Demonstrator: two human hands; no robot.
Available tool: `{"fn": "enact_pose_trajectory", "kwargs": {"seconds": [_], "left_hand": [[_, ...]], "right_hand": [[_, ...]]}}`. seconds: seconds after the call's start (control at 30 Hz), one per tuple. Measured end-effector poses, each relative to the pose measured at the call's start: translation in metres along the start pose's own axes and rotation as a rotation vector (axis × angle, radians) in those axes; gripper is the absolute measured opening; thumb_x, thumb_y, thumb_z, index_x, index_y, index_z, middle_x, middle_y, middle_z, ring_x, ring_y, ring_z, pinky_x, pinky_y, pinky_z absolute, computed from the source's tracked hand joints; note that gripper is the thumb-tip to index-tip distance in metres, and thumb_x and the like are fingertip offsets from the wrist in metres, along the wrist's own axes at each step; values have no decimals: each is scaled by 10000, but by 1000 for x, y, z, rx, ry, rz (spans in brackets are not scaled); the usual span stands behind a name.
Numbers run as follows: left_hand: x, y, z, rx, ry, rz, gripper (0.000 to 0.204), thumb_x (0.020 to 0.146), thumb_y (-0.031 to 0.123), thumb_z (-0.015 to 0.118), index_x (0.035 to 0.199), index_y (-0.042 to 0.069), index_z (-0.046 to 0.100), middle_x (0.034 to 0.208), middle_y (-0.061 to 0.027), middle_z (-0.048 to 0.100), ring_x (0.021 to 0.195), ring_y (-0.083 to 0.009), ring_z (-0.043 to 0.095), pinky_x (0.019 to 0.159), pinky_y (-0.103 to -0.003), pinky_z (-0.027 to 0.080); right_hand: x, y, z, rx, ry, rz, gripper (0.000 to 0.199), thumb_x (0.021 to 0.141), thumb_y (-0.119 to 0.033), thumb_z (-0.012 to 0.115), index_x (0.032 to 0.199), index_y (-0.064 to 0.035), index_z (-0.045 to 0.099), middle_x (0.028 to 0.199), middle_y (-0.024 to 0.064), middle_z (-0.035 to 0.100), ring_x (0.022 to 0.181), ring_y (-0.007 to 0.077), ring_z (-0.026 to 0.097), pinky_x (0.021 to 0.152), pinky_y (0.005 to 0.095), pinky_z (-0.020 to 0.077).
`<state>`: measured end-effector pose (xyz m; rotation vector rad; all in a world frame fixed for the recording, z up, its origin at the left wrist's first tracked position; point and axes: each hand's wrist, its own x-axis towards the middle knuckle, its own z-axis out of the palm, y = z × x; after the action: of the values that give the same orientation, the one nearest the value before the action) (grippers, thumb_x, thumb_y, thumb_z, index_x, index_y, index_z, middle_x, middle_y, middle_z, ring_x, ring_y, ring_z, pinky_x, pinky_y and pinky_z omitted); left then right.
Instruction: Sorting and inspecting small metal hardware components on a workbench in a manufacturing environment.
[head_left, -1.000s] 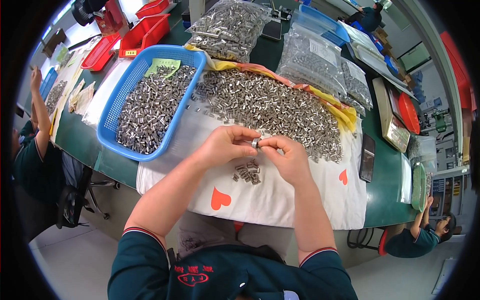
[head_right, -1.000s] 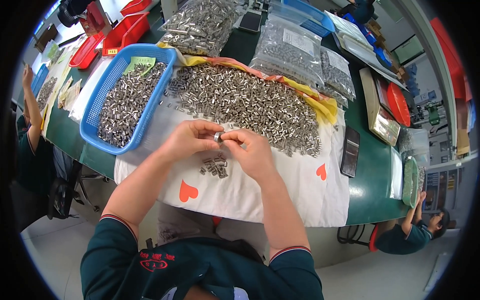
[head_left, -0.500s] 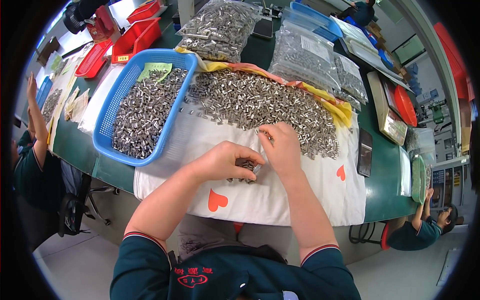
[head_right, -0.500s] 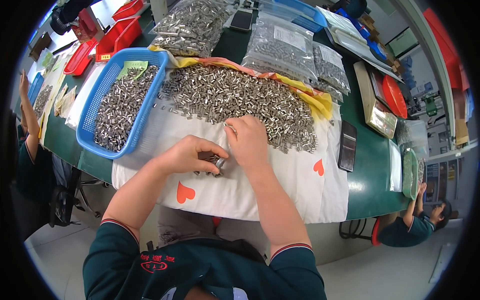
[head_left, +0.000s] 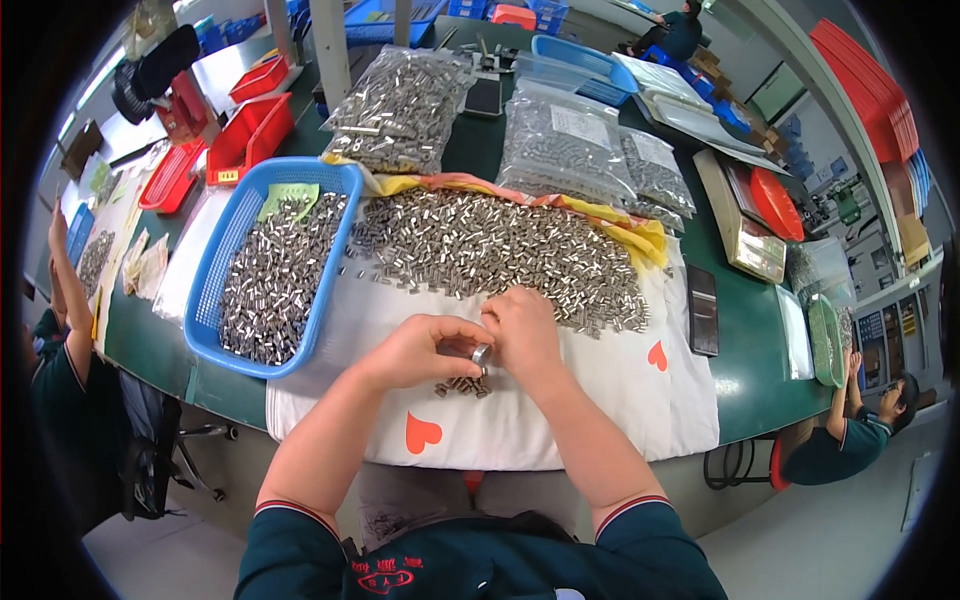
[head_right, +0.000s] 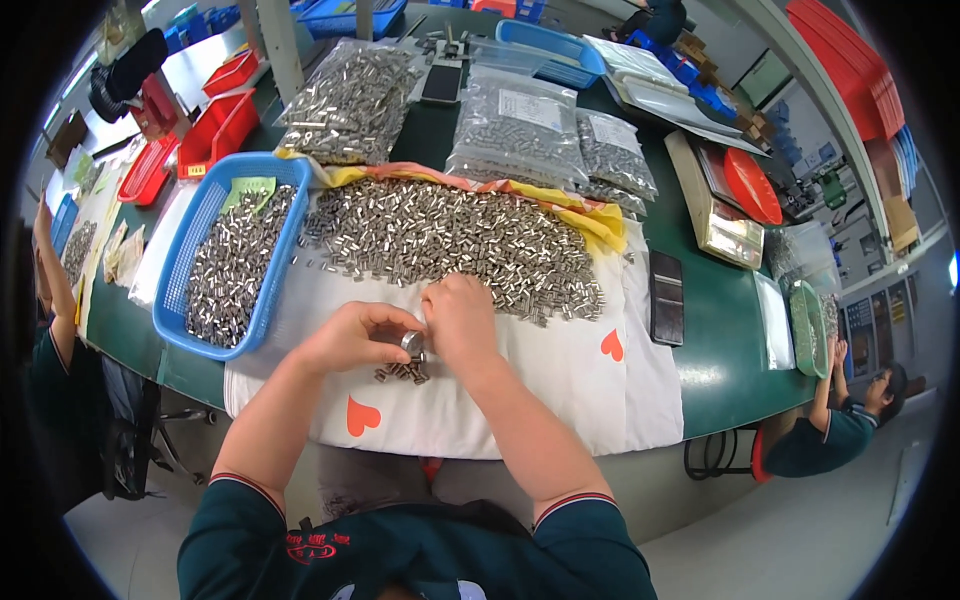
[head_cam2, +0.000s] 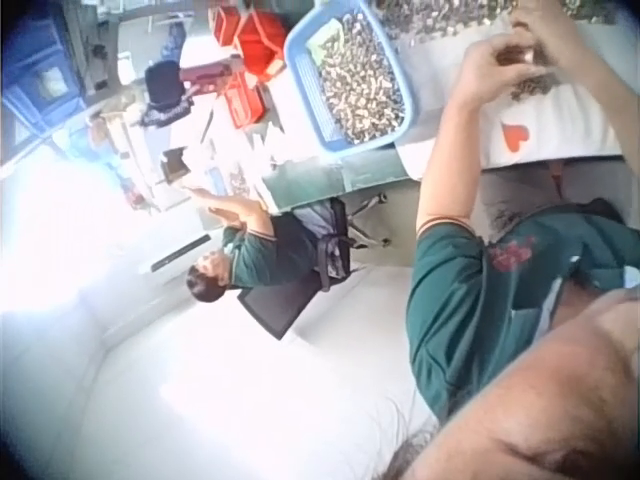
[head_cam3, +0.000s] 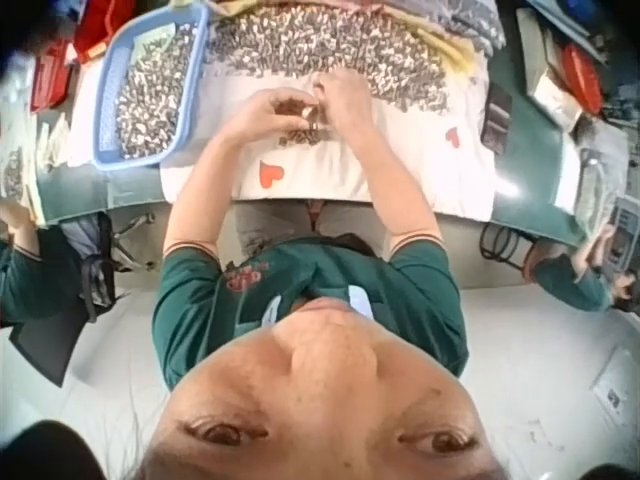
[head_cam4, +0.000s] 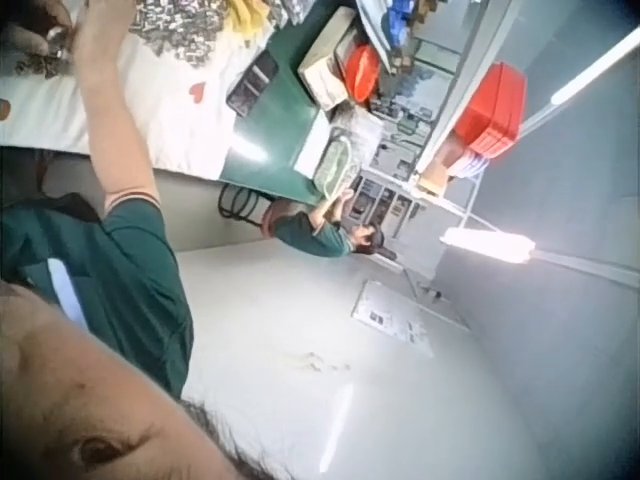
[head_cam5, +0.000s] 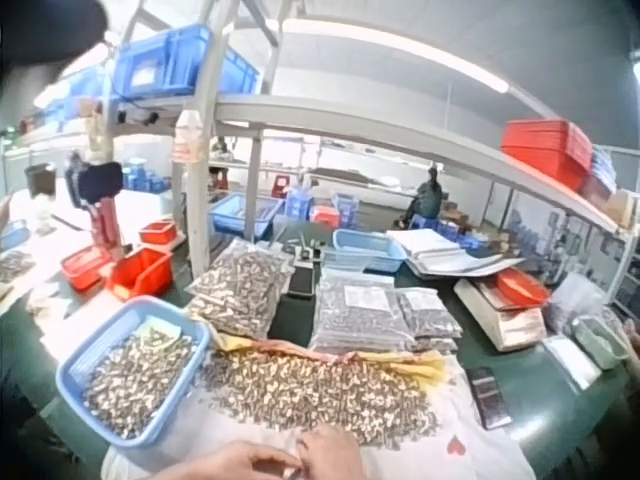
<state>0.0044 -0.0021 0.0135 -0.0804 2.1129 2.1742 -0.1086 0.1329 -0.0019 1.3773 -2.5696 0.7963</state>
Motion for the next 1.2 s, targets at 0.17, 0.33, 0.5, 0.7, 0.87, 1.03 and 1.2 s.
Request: {"fn": "enact_pose_trajectory", "kwargs": {"seconds": [0.17,0.33,0.5,0.7,0.87,1.03,1.2], "left_hand": [[6,-10,-4,-193,73,13,350,730,-19,656,1065,24,566,909,1,593,812,-70,548,725,-219,469],[13,-15,-6,-238,294,80,358,745,-22,640,1086,4,534,894,-13,591,799,-69,560,721,-205,469],[9,-13,-7,-213,268,45,359,751,-3,642,1094,-2,537,889,-23,598,793,-72,565,714,-202,471],[10,-9,-3,-237,243,20,361,752,0,640,1096,-27,537,876,-39,606,777,-77,572,710,-206,474],[10,-17,-4,-180,242,13,346,746,8,651,1078,-20,558,845,-29,609,761,-64,562,681,-201,469],[12,-11,-6,-141,247,2,354,733,19,671,1071,-7,570,826,-10,606,737,-49,549,657,-193,464],[11,-11,-1,-205,210,-4,344,739,13,664,1069,-5,571,826,-6,601,734,-46,544,668,-197,469]], "right_hand": [[-1,-3,-7,45,100,-34,33,699,-59,606,730,-58,616,728,69,558,708,217,535,680,330,430],[1,-5,-22,694,5,186,80,743,-18,595,816,-32,623,794,42,607,704,125,557,646,238,438],[1,-10,-22,834,-62,167,101,730,-26,620,831,-26,625,787,26,618,697,90,548,650,226,440],[-4,-5,-29,737,-166,180,87,738,-80,616,809,-30,618,788,29,627,709,109,579,661,235,463],[-4,-18,-28,411,14,-88,72,670,-36,606,731,-33,568,685,72,570,661,243,546,600,331,439],[-1,-11,-31,446,-24,-66,77,705,-32,601,781,-14,595,728,66,599,668,173,571,607,265,444],[3,-4,-40,722,-295,216,109,728,-55,631,825,-8,612,772,23,623,704,87,558,644,227,442]]}}
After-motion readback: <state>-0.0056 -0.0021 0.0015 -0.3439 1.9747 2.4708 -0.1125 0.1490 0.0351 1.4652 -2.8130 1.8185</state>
